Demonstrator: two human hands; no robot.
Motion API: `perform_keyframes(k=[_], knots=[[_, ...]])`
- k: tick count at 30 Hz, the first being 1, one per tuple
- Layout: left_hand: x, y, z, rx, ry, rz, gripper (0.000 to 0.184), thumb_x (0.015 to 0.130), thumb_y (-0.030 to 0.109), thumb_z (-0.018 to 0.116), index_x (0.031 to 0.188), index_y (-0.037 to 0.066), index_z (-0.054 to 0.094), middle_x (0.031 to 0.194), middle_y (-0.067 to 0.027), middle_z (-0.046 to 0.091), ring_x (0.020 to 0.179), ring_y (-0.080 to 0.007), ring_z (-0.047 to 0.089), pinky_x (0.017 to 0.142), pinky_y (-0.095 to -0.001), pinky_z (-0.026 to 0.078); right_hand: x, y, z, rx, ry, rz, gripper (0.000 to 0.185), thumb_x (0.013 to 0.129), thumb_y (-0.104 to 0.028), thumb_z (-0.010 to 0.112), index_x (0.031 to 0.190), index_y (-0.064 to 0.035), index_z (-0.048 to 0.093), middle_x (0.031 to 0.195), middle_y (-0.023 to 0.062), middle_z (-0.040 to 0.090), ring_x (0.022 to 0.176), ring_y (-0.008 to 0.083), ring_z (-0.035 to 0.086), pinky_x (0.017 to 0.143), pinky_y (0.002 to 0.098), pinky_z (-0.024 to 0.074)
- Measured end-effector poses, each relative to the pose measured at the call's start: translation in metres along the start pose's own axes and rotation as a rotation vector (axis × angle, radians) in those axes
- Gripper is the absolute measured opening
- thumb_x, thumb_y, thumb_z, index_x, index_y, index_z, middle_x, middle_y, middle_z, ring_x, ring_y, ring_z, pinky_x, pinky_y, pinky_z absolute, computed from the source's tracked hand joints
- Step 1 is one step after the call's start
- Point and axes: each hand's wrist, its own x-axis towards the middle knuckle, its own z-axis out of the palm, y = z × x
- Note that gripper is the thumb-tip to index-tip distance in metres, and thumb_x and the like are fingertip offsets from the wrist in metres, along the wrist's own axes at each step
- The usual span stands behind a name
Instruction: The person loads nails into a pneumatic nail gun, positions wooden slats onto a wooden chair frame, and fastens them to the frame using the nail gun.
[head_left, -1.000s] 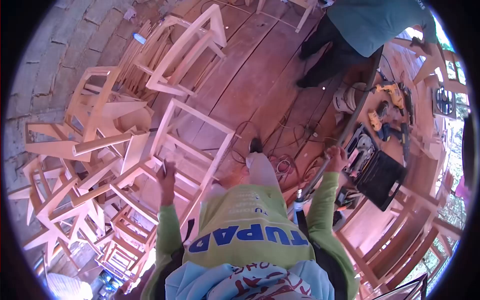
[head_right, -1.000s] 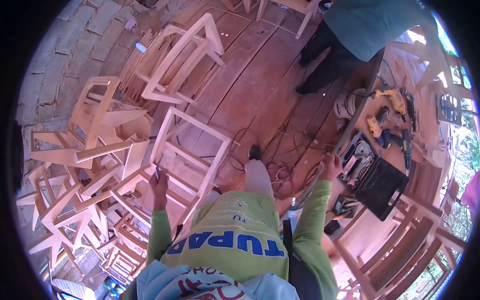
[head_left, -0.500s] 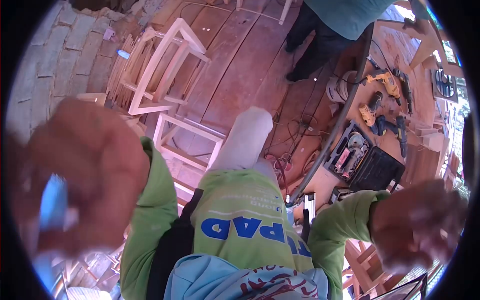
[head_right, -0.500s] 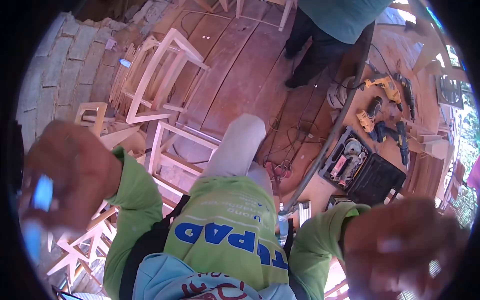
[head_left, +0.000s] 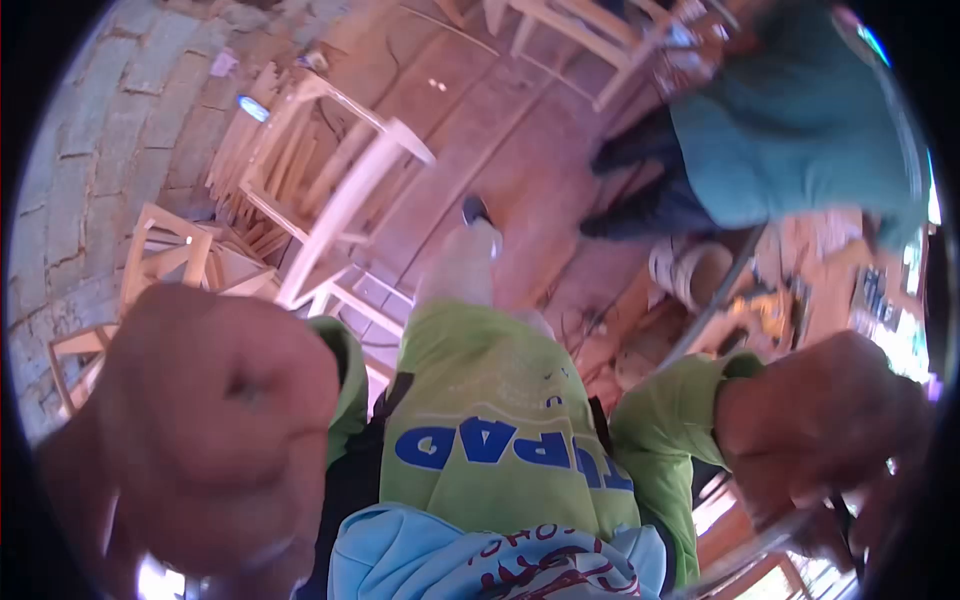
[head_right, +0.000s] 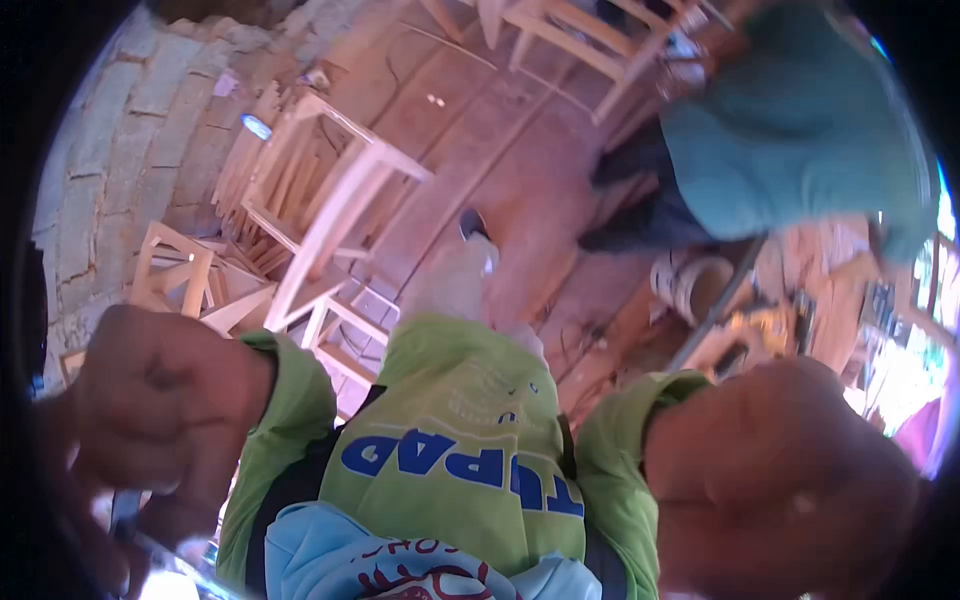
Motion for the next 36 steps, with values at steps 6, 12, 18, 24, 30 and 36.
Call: perform_keyframes(k=[6, 12, 18, 24, 30, 36], knots=[[0.088, -0.037, -0.07, 0.051, -0.011, -0.166, 0.009, 0.101, 0.012, 0.068, 0.108, 0.014, 0.064, 0.104, -0.0034, 0.062, 0.066, -0.0126, 0.063, 0.056, -0.0285, 0.051, 0.096, 0.129, 0.025, 0.001, -0.118, 0.212, 0.018, 0.09, -0.016, 0.083, 0.104, -0.0169, 0.071, 0.093, -0.0043, 0.049, 0.066, 0.0105, 0.039, 0.059, 0.0298, 0.0284], [0.127, -0.094, -0.135, -0.023, -0.043, -0.129, 0.025, 0.097, 0.007, 0.073, 0.117, 0.01, 0.059, 0.107, -0.0081, 0.056, 0.069, -0.0123, 0.065, 0.057, -0.0274, 0.061, 0.168, 0.228, 0.025, 0.067, -0.262, 0.147, 0.023, 0.091, -0.007, 0.078, 0.112, -0.0124, 0.07, 0.1, 0.0051, 0.055, 0.066, 0.0161, 0.051, 0.057, 0.0307, 0.042], [0.174, -0.17, -0.185, 0.081, 0.067, -0.061, 0.022, 0.097, 0.009, 0.074, 0.112, 0.011, 0.057, 0.101, -0.0079, 0.055, 0.061, -0.0103, 0.06, 0.051, -0.0248, 0.058, 0.248, 0.316, 0.0, 0.083, -0.442, 0.201, 0.025, 0.091, -0.003, 0.076, 0.114, -0.0095, 0.07, 0.101, 0.0088, 0.057, 0.072, 0.0192, 0.061, 0.058, 0.0339, 0.0508], [0.248, -0.271, -0.208, 0.157, 0.17, -0.022, 0.024, 0.095, 0.008, 0.075, 0.113, 0.01, 0.058, 0.101, -0.0102, 0.057, 0.062, -0.0118, 0.058, 0.052, -0.0238, 0.057, 0.344, 0.427, -0.057, 0.145, -0.563, 0.167, 0.027, 0.09, -0.002, 0.076, 0.115, -0.008, 0.07, 0.1, 0.0088, 0.059, 0.073, 0.0199, 0.063, 0.06, 0.0348, 0.0529], [0.372, -0.366, -0.223, 0.13, 0.095, 0.043, 0.026, 0.092, -0.001, 0.074, 0.114, 0.006, 0.062, 0.108, -0.0188, 0.062, 0.077, -0.0172, 0.067, 0.057, -0.0246, 0.053, 0.451, 0.505, -0.1, 0.05, -0.329, 0.117, 0.037, 0.074, 0.0, 0.087, 0.107, -0.0144, 0.077, 0.087, -0.001, 0.069, 0.059, 0.0079, 0.054, 0.052, 0.0246, 0.0358], [0.483, -0.436, -0.199, 0.113, 0.387, 0.123, 0.025, 0.078, 0.003, 0.085, 0.096, 0.019, 0.078, 0.091, 0.0049, 0.061, 0.053, -0.0043, 0.052, 0.048, -0.0258, 0.028, 0.537, 0.533, -0.142, 0.243, -0.156, 0.027, 0.015, 0.072, -0.004, 0.077, 0.085, -0.0126, 0.079, 0.072, 0.0012, 0.067, 0.058, 0.0069, 0.053, 0.054, 0.0227, 0.0404]])
